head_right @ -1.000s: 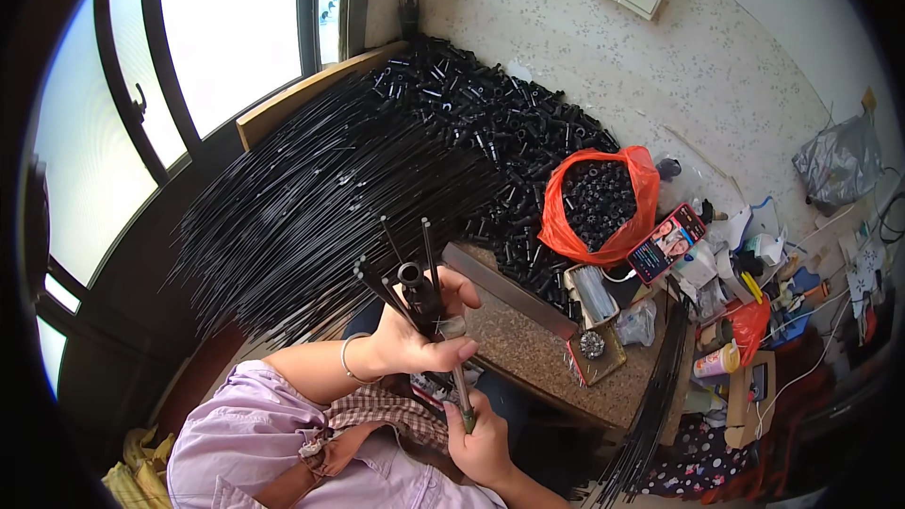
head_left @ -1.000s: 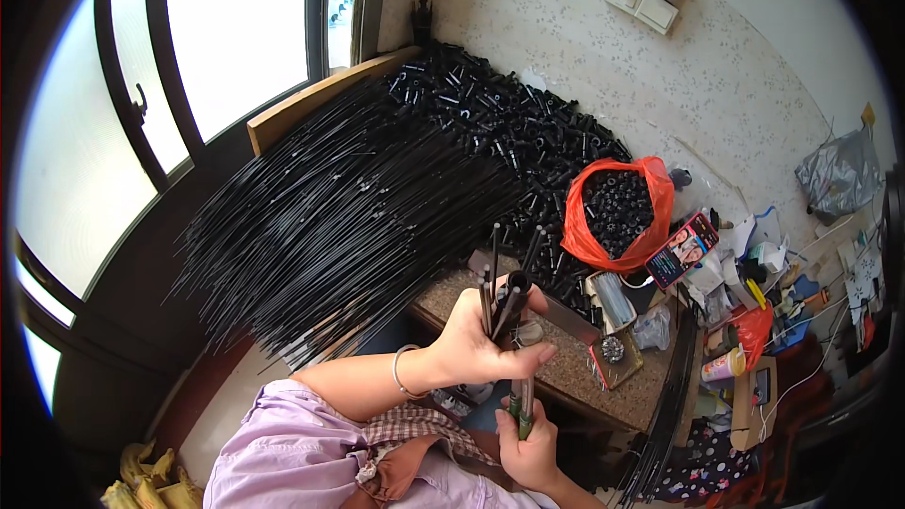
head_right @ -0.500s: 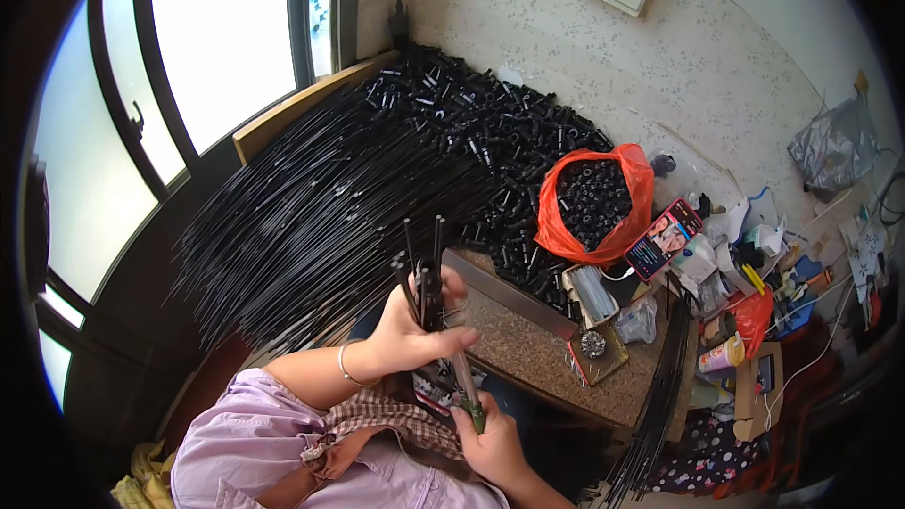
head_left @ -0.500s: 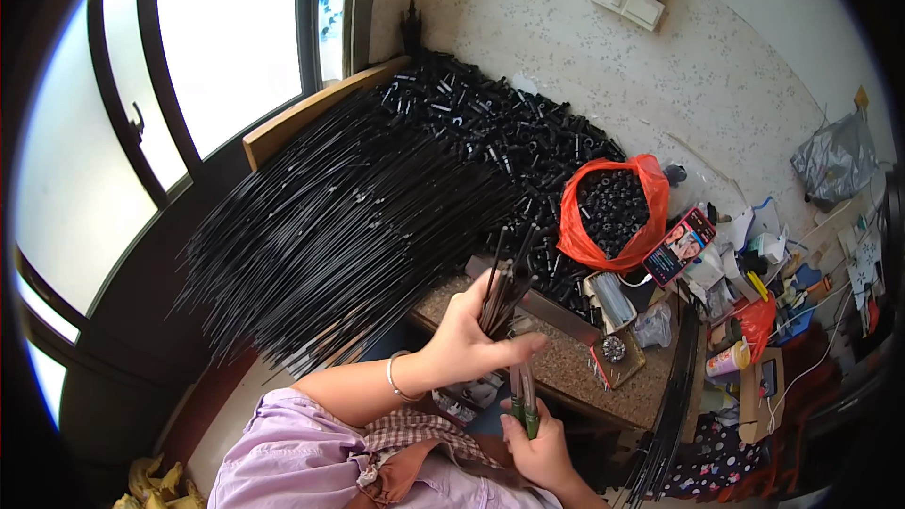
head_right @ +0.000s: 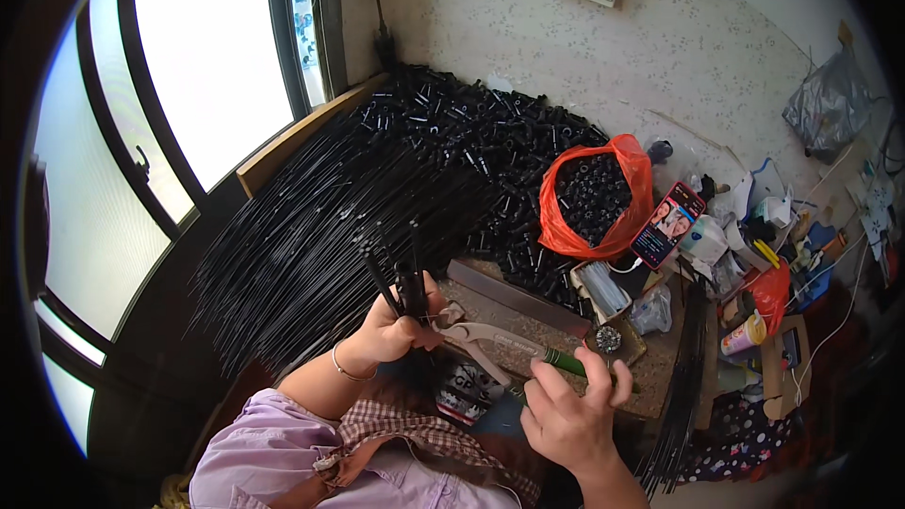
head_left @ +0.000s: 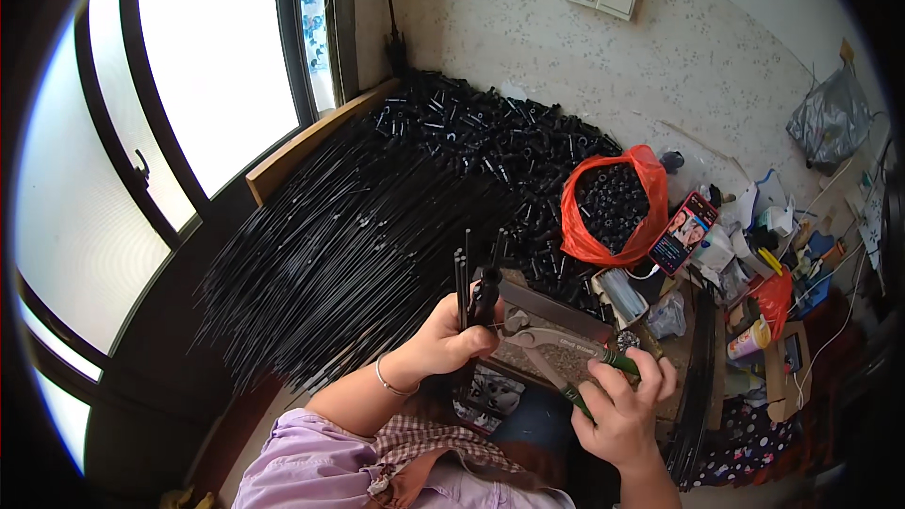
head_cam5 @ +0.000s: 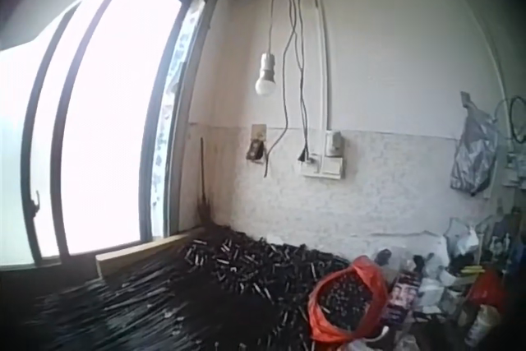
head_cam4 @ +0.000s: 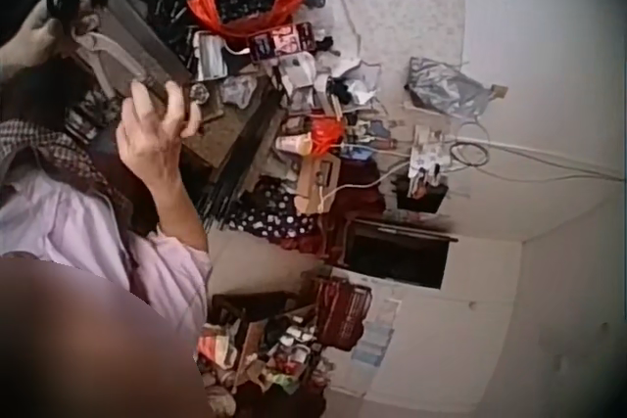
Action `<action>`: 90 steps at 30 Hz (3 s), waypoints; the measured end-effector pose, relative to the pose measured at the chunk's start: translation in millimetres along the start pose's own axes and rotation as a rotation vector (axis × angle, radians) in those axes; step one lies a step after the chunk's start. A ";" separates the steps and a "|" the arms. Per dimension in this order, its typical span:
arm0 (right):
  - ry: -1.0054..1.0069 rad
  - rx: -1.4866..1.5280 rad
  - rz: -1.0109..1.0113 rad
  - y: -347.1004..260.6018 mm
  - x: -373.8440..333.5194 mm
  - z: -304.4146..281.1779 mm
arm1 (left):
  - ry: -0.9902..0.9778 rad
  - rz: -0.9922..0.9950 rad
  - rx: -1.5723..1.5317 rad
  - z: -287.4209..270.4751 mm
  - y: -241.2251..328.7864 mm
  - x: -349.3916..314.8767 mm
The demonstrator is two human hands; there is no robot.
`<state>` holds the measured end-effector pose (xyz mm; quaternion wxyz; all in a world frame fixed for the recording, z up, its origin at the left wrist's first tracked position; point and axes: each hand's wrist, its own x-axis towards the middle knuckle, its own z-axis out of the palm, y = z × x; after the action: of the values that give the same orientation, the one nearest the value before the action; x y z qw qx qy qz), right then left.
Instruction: Assembling bundles of thin black rods by threading them through connectors and securing them with pliers.
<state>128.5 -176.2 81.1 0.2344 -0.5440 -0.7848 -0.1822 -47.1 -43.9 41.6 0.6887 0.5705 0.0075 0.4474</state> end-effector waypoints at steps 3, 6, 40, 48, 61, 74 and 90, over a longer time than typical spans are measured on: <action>0.091 -0.198 -0.082 1.5 -0.7 0.2 | 0.020 -0.013 0.004 2.7 -0.1 -0.4; 0.192 -0.050 -0.040 0.9 4.5 -4.7 | 0.076 0.009 0.045 -0.2 0.2 -2.1; 0.130 0.375 0.241 -2.3 -23.0 47.4 | 0.072 -0.029 0.346 10.1 13.2 13.8; -0.858 2.082 0.583 -40.8 -35.7 76.7 | -0.061 -0.116 0.200 -3.8 12.5 -2.4; -0.533 1.559 0.691 -61.5 -30.5 76.0 | 0.057 -0.098 0.195 -9.2 9.0 0.1; -0.570 1.826 0.776 -47.9 -30.3 87.6 | 0.107 -0.151 0.240 -14.9 -8.2 1.4; 0.092 0.276 1.015 198.7 -79.2 133.2 | 0.137 -0.124 0.199 21.3 -123.0 85.9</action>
<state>316.2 -97.1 -67.2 0.3967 -0.8110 -0.4284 0.0356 90.2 -0.6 -5.5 0.6530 0.6025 0.1339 0.4390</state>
